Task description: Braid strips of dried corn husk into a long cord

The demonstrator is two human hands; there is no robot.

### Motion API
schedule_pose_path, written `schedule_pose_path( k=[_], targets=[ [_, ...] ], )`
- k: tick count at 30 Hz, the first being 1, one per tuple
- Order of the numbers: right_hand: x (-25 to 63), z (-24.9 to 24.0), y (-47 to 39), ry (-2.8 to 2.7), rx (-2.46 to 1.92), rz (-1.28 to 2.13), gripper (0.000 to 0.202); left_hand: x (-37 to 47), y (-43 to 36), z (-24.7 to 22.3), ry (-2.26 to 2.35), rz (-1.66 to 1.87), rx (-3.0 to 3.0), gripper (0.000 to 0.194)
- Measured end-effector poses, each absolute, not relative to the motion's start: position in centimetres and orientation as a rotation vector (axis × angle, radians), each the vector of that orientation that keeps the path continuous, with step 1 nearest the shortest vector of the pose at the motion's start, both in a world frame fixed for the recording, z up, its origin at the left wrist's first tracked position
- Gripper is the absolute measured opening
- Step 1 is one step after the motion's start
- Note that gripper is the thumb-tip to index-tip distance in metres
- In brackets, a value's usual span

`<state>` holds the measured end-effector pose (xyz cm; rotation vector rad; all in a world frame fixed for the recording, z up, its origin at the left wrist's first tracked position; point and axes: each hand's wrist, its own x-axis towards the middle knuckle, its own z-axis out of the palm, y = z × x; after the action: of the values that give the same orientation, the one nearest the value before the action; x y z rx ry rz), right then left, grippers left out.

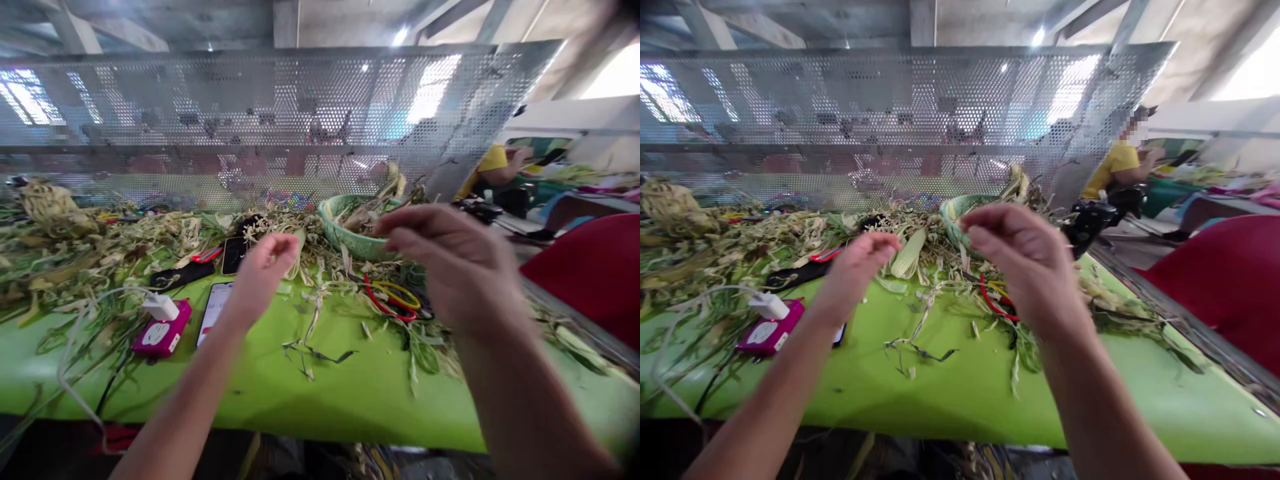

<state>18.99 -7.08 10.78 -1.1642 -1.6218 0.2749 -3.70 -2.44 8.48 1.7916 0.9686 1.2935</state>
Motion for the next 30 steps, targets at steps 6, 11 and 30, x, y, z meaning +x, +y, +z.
schedule_pose_path(
  k=[6, 11, 30],
  targets=[
    [19.0, 3.7, -0.5, -1.637, -1.359, 0.447, 0.019, 1.3, 2.1, 0.0, 1.320, 0.637, 2.193, 0.037],
    [20.6, -0.6, 0.9, -1.761, -1.503, 0.430, 0.017, 1.7, 1.7, -1.4, 1.335, 0.684, 2.441, 0.033],
    [19.8, -0.3, -0.2, -1.802, -1.434, 0.650, 0.016, 1.1, 0.5, -0.8, 0.996, 1.074, 1.990, 0.020]
  ],
)
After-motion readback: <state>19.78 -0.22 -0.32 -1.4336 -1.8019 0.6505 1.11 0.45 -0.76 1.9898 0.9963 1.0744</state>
